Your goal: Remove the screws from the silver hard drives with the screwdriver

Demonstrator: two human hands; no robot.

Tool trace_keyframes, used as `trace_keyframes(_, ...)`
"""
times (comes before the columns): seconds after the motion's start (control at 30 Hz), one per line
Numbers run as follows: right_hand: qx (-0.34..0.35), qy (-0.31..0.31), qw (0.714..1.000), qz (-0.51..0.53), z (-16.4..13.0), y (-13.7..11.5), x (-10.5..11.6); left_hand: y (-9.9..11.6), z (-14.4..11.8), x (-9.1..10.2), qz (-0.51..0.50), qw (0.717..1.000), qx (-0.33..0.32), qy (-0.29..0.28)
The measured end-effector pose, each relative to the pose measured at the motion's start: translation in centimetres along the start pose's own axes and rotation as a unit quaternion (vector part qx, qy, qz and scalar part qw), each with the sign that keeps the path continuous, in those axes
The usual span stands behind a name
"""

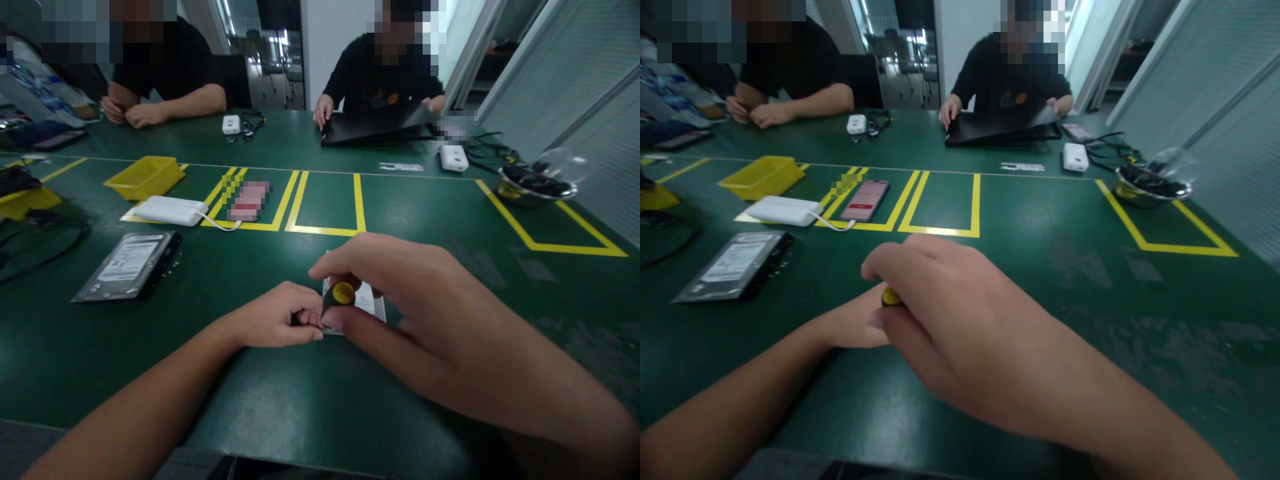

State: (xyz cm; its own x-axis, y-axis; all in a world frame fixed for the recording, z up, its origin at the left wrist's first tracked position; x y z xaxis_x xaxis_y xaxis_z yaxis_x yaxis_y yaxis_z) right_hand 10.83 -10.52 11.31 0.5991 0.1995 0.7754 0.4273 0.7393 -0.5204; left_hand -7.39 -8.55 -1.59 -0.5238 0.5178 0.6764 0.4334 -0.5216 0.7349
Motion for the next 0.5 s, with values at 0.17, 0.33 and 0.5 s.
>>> trace_keyframes(0.17, 0.049, -0.035, 0.998, 0.025, -0.14, 0.45, 1.13, -0.02, -0.1, -0.08, 0.009, 1.0, -0.022, -0.004)
trace_keyframes(0.33, 0.089, -0.06, 0.994, 0.023, 0.32, 0.63, 1.24, 0.3, 0.0, -0.02, 0.005, 1.0, -0.02, -0.004)
trace_keyframes(0.5, 0.079, -0.084, 0.992, 0.048, 0.56, 0.49, 1.27, 0.48, 0.08, 0.09, 0.011, 1.0, -0.008, -0.006)
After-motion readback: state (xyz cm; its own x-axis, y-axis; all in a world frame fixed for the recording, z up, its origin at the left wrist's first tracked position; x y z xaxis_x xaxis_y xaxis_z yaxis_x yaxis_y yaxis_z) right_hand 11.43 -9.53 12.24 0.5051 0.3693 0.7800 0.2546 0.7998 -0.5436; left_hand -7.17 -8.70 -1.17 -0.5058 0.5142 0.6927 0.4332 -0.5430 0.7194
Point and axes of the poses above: each hand's wrist, its own z-axis towards the middle knuckle, its own x-axis out of the back of the hand, y = z × x, the point moved 3 cm from there along z, towards the middle knuckle, and after that the axes turned 2 degrees about y, right-handed, at the moved point
